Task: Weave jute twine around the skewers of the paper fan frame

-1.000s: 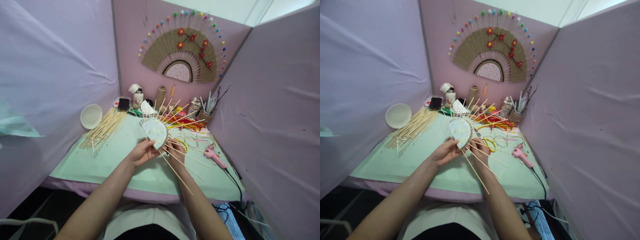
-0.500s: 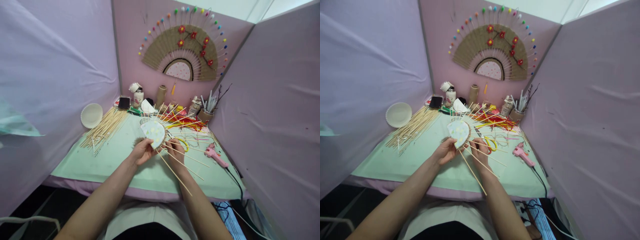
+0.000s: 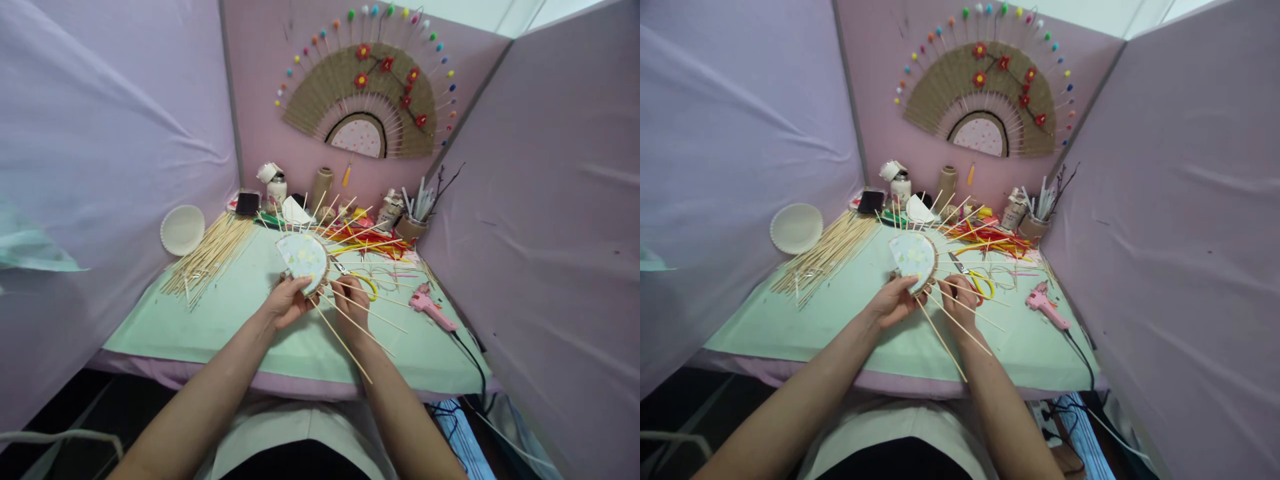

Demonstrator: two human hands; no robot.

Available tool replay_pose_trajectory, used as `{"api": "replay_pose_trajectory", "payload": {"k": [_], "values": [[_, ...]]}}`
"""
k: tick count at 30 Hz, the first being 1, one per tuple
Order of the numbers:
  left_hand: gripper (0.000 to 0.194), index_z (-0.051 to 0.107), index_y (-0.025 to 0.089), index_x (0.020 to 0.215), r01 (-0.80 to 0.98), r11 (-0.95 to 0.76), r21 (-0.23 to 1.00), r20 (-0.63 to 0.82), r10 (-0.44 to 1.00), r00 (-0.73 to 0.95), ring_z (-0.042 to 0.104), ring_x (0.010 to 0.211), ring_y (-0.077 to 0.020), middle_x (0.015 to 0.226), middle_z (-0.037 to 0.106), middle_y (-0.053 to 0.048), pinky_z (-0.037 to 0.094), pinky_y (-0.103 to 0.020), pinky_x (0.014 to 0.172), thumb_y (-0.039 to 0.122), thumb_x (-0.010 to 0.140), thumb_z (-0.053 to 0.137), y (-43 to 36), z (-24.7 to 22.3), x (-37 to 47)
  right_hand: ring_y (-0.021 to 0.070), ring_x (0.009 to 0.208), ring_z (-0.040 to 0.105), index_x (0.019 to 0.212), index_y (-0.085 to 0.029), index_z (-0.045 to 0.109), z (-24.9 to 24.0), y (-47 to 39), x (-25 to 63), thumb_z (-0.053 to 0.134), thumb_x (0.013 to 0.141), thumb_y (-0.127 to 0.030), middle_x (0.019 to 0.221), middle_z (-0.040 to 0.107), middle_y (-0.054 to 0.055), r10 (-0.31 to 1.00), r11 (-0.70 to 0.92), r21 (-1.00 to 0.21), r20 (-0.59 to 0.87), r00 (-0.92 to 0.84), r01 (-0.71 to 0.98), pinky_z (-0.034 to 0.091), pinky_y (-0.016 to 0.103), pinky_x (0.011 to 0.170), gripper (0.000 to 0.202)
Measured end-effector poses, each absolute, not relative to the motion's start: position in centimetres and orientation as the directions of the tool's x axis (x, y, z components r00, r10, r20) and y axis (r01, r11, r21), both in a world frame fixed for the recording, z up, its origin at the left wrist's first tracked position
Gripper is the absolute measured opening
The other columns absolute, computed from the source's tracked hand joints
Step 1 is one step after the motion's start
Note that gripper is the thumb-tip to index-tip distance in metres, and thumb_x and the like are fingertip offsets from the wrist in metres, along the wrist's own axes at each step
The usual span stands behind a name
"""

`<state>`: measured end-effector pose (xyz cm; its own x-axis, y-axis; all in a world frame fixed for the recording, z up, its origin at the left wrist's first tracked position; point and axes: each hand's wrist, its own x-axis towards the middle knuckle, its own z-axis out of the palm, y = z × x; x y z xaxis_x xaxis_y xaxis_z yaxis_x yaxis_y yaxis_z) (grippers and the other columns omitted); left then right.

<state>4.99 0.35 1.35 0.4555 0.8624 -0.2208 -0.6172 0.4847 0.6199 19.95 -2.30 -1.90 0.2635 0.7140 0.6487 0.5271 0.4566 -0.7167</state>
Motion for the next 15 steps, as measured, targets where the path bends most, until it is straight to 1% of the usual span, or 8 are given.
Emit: {"api": "replay_pose_trajectory", "payload": {"k": [2,4,10,15], "values": [[0.032,0.060,0.015,0.105,-0.601,0.497,0.627,-0.231,0.854,0.466,0.065,0.062,-0.0131,0.081,0.071,-0.005,0.052,-0.023,0.055,0.008,0.074,0.065,0.34,1.28,5.00,0.0140,0.067,0.055,0.076,-0.020,0.058,-1.89,-2.35,19.98,0.055,0.087,-0.032,0.075,0.061,0.001,0.712,0.455,-0.714,0.650,0.264,0.533,0.043,0.027,0.064,0.017],[0.026,0.061,0.014,0.099,-0.574,0.514,0.638,-0.234,0.839,0.491,0.065,0.061,-0.0134,0.079,0.070,-0.005,0.052,-0.023,0.055,0.008,0.074,0.065,0.33,1.24,4.97,0.0144,0.067,0.055,0.076,-0.020,0.058,-1.83,-2.43,20.00,0.055,0.087,-0.031,0.075,0.062,0.001,0.718,0.444,-0.718,0.643,0.267,0.536,0.044,0.028,0.065,0.016],[0.025,0.062,0.014,0.098,-0.529,0.533,0.660,-0.234,0.815,0.530,0.066,0.065,-0.0149,0.081,0.071,-0.007,0.052,-0.024,0.058,0.008,0.074,0.065,0.33,1.21,4.87,0.0154,0.069,0.056,0.078,-0.020,0.059,-1.67,-2.58,19.98,0.055,0.086,-0.033,0.076,0.062,0.002,0.739,0.422,-0.744,0.613,0.279,0.518,0.045,0.029,0.068,0.016],[0.022,0.063,0.013,0.096,-0.525,0.540,0.658,-0.236,0.810,0.536,0.065,0.065,-0.0140,0.082,0.070,-0.006,0.051,-0.024,0.058,0.009,0.074,0.065,0.41,1.07,4.82,0.0153,0.070,0.056,0.079,-0.019,0.060,-1.64,-2.60,19.91,0.055,0.086,-0.034,0.077,0.063,0.002,0.760,0.409,-0.771,0.584,0.286,0.488,0.045,0.029,0.069,0.017]]}}
